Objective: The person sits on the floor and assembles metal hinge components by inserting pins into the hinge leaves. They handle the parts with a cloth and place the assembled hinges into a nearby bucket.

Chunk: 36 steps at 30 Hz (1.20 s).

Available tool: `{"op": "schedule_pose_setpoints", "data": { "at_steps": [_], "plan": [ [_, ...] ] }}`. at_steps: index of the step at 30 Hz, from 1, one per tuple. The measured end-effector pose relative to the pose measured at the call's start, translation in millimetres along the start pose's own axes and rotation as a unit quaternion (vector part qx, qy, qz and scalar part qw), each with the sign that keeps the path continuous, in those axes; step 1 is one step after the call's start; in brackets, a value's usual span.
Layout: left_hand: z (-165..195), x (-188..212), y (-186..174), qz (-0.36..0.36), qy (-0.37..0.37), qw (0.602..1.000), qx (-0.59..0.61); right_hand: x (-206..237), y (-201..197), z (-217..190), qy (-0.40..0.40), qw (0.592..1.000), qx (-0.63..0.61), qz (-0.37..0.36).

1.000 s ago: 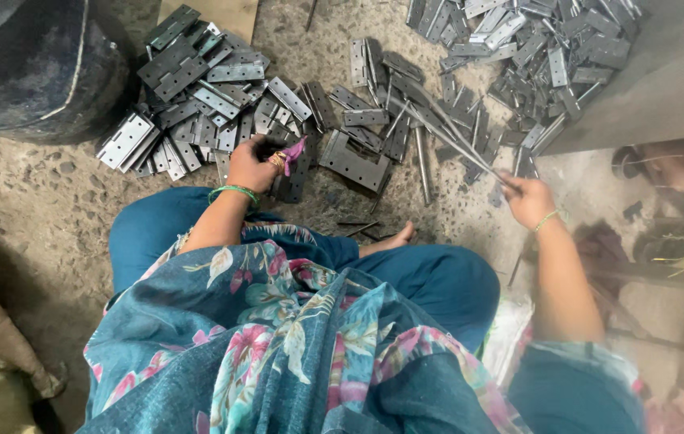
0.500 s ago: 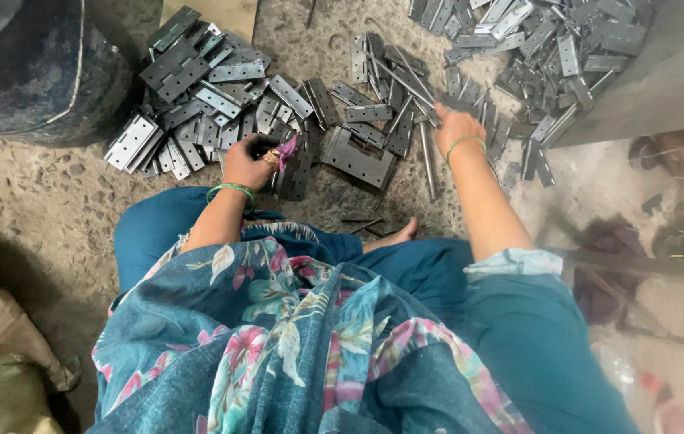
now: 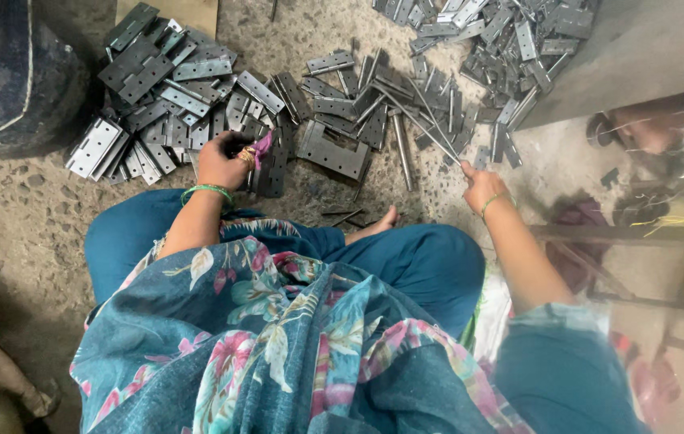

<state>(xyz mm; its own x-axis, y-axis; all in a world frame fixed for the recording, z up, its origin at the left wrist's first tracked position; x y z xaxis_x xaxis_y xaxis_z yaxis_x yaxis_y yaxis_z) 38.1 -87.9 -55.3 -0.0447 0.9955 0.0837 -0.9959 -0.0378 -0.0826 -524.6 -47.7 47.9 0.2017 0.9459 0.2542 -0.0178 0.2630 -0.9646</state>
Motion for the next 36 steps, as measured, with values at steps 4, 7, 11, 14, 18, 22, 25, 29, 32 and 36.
{"op": "schedule_pose_setpoints", "data": {
  "at_steps": [4, 7, 11, 14, 18, 22, 25, 29, 32, 36],
  "plan": [
    [5, 3, -1, 0.002, 0.008, 0.999, -0.039, 35, -7, 31, 0.030, 0.999, -0.025, 0.014],
    [6, 1, 3, -0.006, 0.022, 1.000, -0.019, 48, -24, 45, 0.021, 0.987, -0.121, 0.102],
    [8, -3, 7, -0.017, 0.029, 0.999, -0.017, 27, -39, 49, 0.072, 0.968, -0.168, 0.171],
    [6, -4, 4, -0.004, -0.012, 0.999, -0.040, -2, -60, 17, 0.022, 0.970, -0.083, 0.228],
    [13, -1, -1, 0.002, 0.006, 1.000, 0.002, -24, -56, -6, 0.169, 0.982, -0.069, 0.048],
    [15, 2, -3, 0.008, -0.004, 1.000, -0.006, -15, -67, -22, 0.190, 0.976, -0.079, 0.068],
    [21, 2, -1, 0.015, 0.019, 1.000, -0.013, -10, -64, -20, 0.182, 0.978, -0.069, 0.069],
    [18, 1, 2, 0.005, -0.007, 0.998, -0.058, -10, -44, -21, 0.083, 0.994, -0.036, 0.069],
    [14, 3, 0, -0.001, -0.010, 0.997, -0.072, -1, -20, -13, 0.067, 0.993, -0.085, 0.055],
    [8, 3, -1, -0.002, 0.024, 0.998, -0.064, 17, 0, 8, 0.001, 0.998, -0.030, 0.047]
  ]
}}
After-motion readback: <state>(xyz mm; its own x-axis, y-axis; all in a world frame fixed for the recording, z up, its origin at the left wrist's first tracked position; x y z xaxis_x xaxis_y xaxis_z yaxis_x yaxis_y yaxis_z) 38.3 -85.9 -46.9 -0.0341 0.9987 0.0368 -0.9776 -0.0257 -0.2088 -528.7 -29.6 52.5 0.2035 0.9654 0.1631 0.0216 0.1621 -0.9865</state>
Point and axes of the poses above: each hand's wrist, its own x-axis away from the middle knuckle, its own y-axis out of the palm, z = x × y, the point moved 6 cm from there along -x, towards the middle knuckle, and after that the axes turned 3 degrees about y, right-handed, at the moved point
